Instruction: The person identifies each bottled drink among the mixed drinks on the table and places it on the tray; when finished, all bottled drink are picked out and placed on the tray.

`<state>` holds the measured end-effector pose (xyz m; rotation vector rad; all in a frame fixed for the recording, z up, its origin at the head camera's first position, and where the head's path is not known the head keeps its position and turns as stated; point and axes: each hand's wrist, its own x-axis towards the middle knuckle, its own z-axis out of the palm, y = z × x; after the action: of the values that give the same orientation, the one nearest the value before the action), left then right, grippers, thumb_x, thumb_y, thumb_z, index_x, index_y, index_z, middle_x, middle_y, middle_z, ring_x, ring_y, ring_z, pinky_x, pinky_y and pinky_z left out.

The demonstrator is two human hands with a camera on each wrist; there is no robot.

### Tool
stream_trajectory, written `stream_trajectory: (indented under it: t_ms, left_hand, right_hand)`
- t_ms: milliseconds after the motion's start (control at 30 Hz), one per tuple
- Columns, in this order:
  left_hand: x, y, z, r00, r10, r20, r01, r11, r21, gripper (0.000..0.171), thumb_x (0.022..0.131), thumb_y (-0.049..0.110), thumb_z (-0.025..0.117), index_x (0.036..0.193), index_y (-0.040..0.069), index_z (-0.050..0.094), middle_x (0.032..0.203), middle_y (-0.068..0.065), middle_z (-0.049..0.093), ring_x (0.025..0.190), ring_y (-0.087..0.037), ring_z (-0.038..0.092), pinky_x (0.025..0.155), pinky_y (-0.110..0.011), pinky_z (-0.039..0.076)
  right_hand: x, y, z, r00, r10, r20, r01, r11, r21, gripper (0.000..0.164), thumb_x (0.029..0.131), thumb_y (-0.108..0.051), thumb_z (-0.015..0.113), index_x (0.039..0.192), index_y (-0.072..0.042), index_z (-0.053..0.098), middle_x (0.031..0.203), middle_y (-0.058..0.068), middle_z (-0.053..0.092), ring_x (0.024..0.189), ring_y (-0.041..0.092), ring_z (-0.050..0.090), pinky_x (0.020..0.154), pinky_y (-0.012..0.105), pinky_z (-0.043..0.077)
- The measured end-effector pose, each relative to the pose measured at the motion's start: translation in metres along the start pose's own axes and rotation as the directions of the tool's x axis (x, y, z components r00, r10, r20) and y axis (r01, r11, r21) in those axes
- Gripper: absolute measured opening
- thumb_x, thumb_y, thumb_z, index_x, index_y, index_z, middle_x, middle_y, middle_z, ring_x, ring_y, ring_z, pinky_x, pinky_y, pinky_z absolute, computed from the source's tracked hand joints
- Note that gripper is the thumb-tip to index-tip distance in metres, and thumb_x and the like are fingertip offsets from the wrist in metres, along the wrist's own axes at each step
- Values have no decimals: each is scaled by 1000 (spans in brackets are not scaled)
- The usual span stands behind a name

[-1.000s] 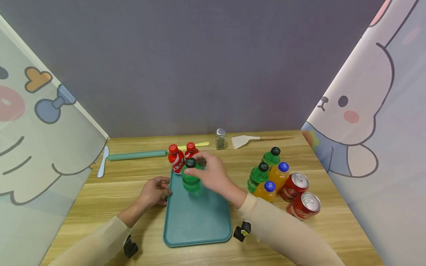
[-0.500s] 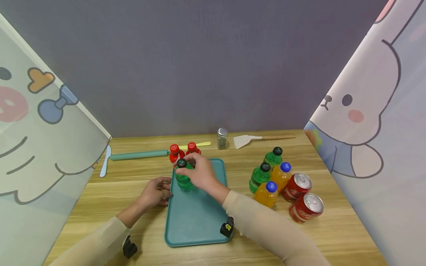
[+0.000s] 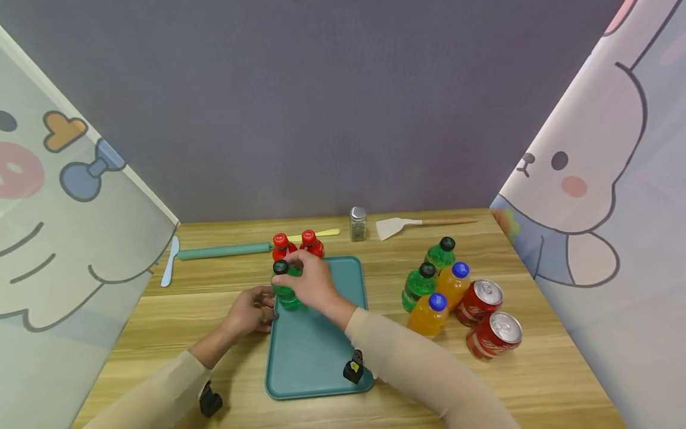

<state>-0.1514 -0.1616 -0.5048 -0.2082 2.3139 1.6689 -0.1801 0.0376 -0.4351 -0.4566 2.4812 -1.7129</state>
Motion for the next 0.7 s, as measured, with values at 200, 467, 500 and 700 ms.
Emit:
stream_trajectory:
  t_ms: [200,467,500,700]
  left_hand:
    - [1,0,0,1000,-8,3,8,1000,7,56,86,-12,69,139,-5,55,107,-20,60,74,-24,66,58,-41,65]
    - [1,-1,0,1000,-8,-7,8,1000,14,56,86,-13,68,139,-5,54,105,-19,60,73,-23,65,56,-40,65]
    - [1,-1,0,1000,-10,-8,10,1000,16,56,86,-13,68,139,-4,54,105,-19,61,73,-23,66,56,-40,65]
    - [2,-1,1,1000,-12,-4,12,1000,20,57,86,-13,69,140,-4,53,105,-19,60,72,-23,66,56,-40,65]
  right_hand:
    - [-2,-6,8,1000,21,-1,-21,1000,-20,34,85,-31,85,113,-18,70,115,-3,72,116,25,66,101,47,56]
    - [-5,-2,12,1000,-14,-3,14,1000,-8,36,85,-33,85,114,-20,68,118,-3,72,119,25,66,104,48,55]
    - [-5,-1,12,1000,-16,4,16,1000,-3,36,86,-33,85,115,-20,68,118,-3,71,119,25,65,104,48,54]
    - [-8,2,6,998,-24,66,24,1000,9,45,86,-31,84,125,-16,67,125,0,69,120,27,63,100,50,57]
